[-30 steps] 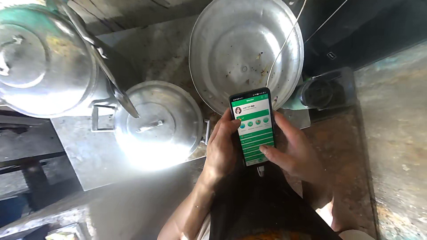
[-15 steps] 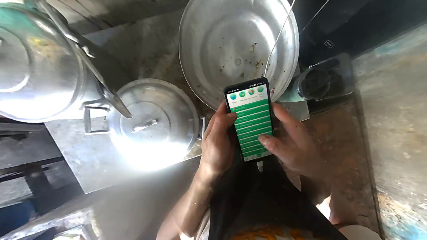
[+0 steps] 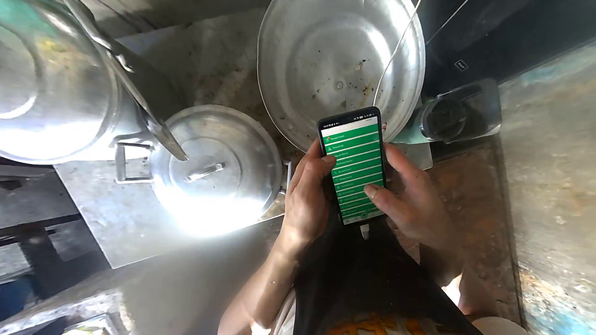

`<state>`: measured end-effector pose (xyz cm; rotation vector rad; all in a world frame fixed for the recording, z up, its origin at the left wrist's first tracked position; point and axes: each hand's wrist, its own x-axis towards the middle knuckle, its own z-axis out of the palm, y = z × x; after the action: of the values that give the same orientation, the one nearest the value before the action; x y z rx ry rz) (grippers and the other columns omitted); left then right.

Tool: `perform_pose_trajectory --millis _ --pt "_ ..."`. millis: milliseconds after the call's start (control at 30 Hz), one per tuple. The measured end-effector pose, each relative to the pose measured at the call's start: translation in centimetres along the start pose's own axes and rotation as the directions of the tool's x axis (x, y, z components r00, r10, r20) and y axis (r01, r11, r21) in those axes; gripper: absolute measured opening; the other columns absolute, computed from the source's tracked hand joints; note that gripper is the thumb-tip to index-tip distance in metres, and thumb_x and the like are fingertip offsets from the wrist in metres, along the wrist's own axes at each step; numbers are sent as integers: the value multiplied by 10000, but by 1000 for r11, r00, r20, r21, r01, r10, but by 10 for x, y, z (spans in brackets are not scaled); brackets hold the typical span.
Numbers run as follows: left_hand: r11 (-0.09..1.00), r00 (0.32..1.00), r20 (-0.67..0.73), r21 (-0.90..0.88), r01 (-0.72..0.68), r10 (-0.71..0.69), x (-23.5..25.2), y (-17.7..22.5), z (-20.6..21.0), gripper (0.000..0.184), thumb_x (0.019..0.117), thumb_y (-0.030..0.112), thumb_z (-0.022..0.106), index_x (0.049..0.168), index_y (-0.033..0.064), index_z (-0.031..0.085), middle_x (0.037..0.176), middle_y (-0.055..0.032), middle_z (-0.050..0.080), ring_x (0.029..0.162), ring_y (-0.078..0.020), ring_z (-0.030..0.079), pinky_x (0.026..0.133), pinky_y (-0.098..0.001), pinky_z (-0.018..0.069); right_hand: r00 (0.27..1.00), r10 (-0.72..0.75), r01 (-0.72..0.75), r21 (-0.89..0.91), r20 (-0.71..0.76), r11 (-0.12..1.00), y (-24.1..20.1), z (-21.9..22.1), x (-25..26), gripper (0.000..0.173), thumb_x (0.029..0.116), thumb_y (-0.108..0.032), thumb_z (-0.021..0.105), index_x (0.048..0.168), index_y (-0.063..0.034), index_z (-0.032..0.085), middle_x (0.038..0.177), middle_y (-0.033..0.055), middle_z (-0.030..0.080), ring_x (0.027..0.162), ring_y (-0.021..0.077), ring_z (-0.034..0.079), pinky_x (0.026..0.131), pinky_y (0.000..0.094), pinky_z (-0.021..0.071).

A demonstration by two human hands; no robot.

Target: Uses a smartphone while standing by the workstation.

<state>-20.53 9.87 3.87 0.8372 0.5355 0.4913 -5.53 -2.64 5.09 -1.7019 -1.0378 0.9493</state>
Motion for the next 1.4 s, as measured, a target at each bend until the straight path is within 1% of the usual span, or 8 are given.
perform_pose_trajectory --millis 267,533,700,800,933,1033,1267,1400 --pt "1000 1000 4 20 -2 2 0 -1 -3 476 1048 211 206 1398 116 515 1157 -112 671 960 -181 698 771 -385 612 1000 6 -6 19 -21 1000 -4 4 -1 580 948 -233 608 1497 -111 468 1271 28 652 1090 143 681 846 337 640" --pt "999 1000 9 29 -23 23 -4 1 -7 476 1047 207 213 1411 119 507 1154 -112 673 956 -184 702 767 -389 616 999 -11 14 67 -42 998 -7 13 -1 563 968 -279 627 1474 -85 476 1241 54 665 1070 174 696 842 367 651" --pt "1000 1000 22 5 -21 21 -5 2 -8 471 1053 211 209 1412 113 498 1163 -115 667 969 -182 699 785 -387 616 999 -17 18 27 -45 999 -9 15 -2 568 950 -253 643 1470 -92 482 1255 40 660 1091 157 686 863 360 646" --pt "1000 999 25 -3 -23 23 -5 2 -9 476 1052 205 207 1415 111 499 1158 -120 669 963 -188 701 776 -392 617 998 -9 9 -4 -58 1000 -9 16 -2 564 930 -195 666 1458 -99 493 1240 32 670 1058 148 700 830 348 657" --pt "1000 1000 25 -8 -19 19 -6 2 -10 474 1049 208 208 1411 114 500 1167 -115 668 975 -187 700 787 -395 615 999 -19 21 40 -49 999 -9 16 -3 563 939 -205 632 1467 -81 483 1246 51 659 1066 167 693 834 359 651" --pt "1000 1000 7 7 -12 12 -7 3 -10 478 1050 211 222 1435 136 496 1210 -90 659 1021 -166 685 819 -386 609 999 -30 30 12 -43 999 -9 16 -4 563 958 -258 610 1476 -77 482 1264 34 649 1103 133 669 870 329 629" --pt "1000 1000 -1 1 -7 7 -9 3 -13 475 1051 203 226 1434 133 499 1220 -87 656 1041 -158 680 840 -374 604 999 -22 23 26 -34 999 -7 19 -6 564 962 -255 589 1485 -76 475 1292 39 636 1130 139 658 880 335 624" --pt "1000 1000 14 3 -9 8 -10 4 -15 476 1047 211 221 1424 131 500 1224 -85 656 1055 -161 676 862 -383 597 999 -11 11 7 -35 1000 -8 20 -7 562 976 -274 576 1494 -86 471 1277 26 643 1057 114 676 817 315 632"
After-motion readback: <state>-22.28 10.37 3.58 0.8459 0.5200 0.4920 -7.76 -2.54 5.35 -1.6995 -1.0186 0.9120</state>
